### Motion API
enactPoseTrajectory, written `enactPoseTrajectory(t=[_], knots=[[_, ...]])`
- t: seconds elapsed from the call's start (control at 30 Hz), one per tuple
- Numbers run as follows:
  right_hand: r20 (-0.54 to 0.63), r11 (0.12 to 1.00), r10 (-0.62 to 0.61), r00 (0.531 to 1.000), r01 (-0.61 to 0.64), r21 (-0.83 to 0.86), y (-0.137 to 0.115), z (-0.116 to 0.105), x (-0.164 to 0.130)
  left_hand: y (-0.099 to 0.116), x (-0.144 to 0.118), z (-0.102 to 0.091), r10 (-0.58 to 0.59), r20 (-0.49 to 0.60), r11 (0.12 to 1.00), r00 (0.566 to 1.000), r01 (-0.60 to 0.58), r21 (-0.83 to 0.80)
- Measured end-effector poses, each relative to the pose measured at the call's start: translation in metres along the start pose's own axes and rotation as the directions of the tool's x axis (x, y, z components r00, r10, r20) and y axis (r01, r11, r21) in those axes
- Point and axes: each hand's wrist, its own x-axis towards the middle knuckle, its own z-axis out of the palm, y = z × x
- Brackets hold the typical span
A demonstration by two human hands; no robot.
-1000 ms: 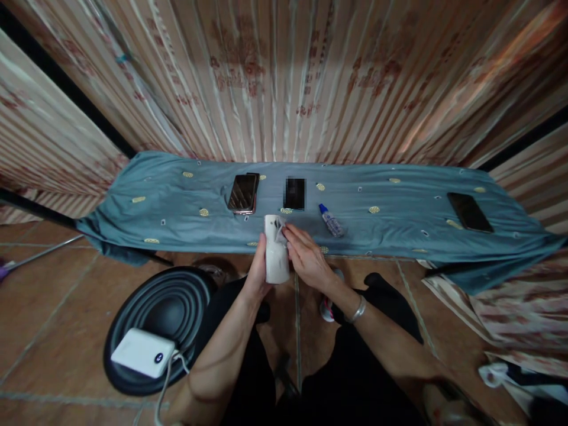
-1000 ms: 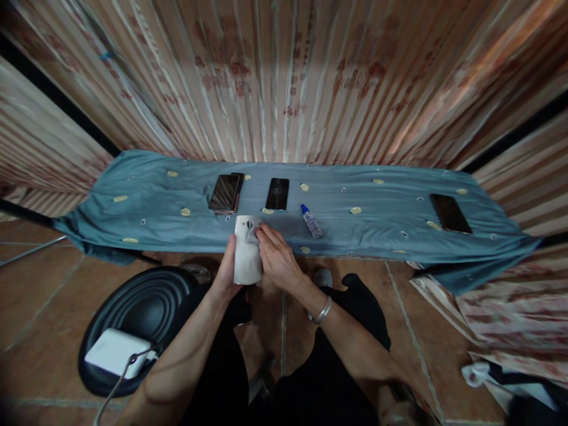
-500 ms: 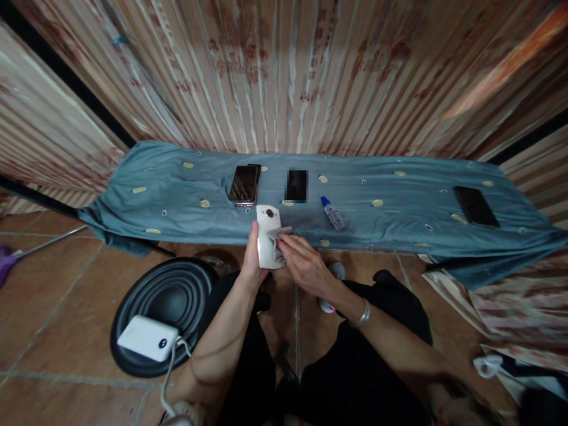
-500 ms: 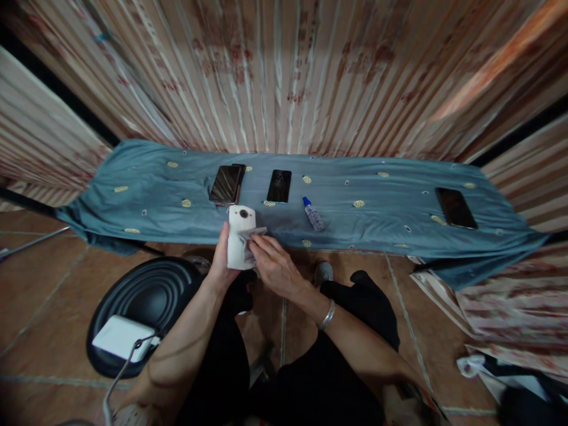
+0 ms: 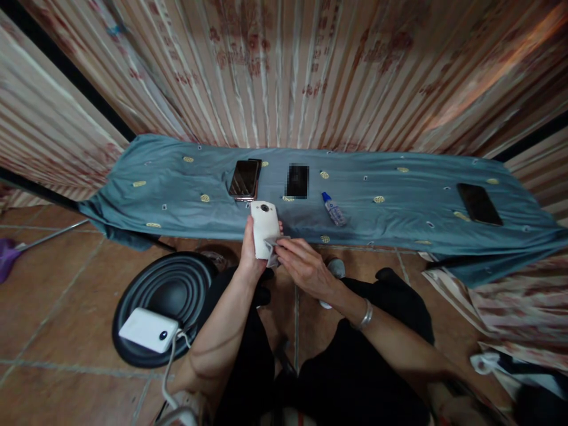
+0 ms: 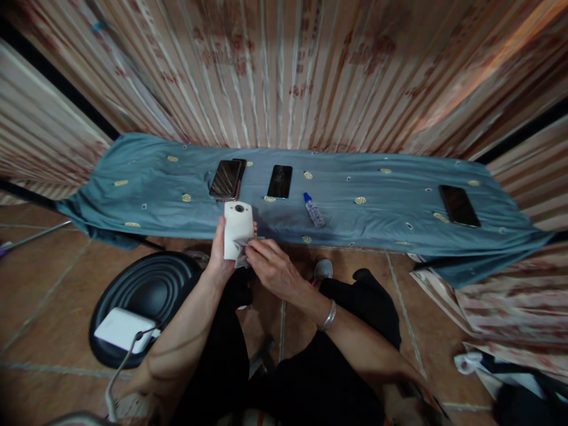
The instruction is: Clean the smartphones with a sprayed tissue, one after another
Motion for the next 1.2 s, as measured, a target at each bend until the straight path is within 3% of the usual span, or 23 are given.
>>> enactPoseTrajectory(t=[0.2, 0.33, 0.6, 0.8, 0.97, 1.2], knots=[[-0.013, 0.99, -0.14, 0.99, 0.139, -0.038, -0.009, 0.004, 0.008, -0.003, 0.0, -0.006, -0.099, 0.007, 0.995, 0.995, 0.099, -0.017], [-0.02, 0.991, -0.131, 0.991, 0.13, -0.046, -0.01, 0.011, 0.015, -0.007, 0.002, -0.01, -0.14, 0.034, 0.989, 0.99, 0.141, -0.039], [-0.02, 0.997, -0.068, 0.998, 0.067, -0.047, -0.002, 0.017, 0.027, -0.015, 0.005, -0.012, -0.025, 0.024, 0.999, 0.999, 0.026, -0.028], [-0.081, 0.992, -0.037, 0.996, 0.027, -0.121, 0.007, 0.022, 0.035, -0.022, 0.003, -0.002, 0.11, -0.133, 0.982, 0.985, -0.128, -0.141], [-0.123, 0.986, -0.01, 0.992, -0.011, -0.166, 0.02, 0.023, 0.044, -0.023, -0.004, 0.01, 0.025, -0.105, 0.993, 0.994, -0.037, -0.115], [-0.015, 0.982, 0.145, 0.989, -0.146, -0.116, 0.034, 0.011, 0.056, -0.025, -0.012, 0.014, -0.102, -0.064, 0.994, 0.993, 0.1, -0.037]])
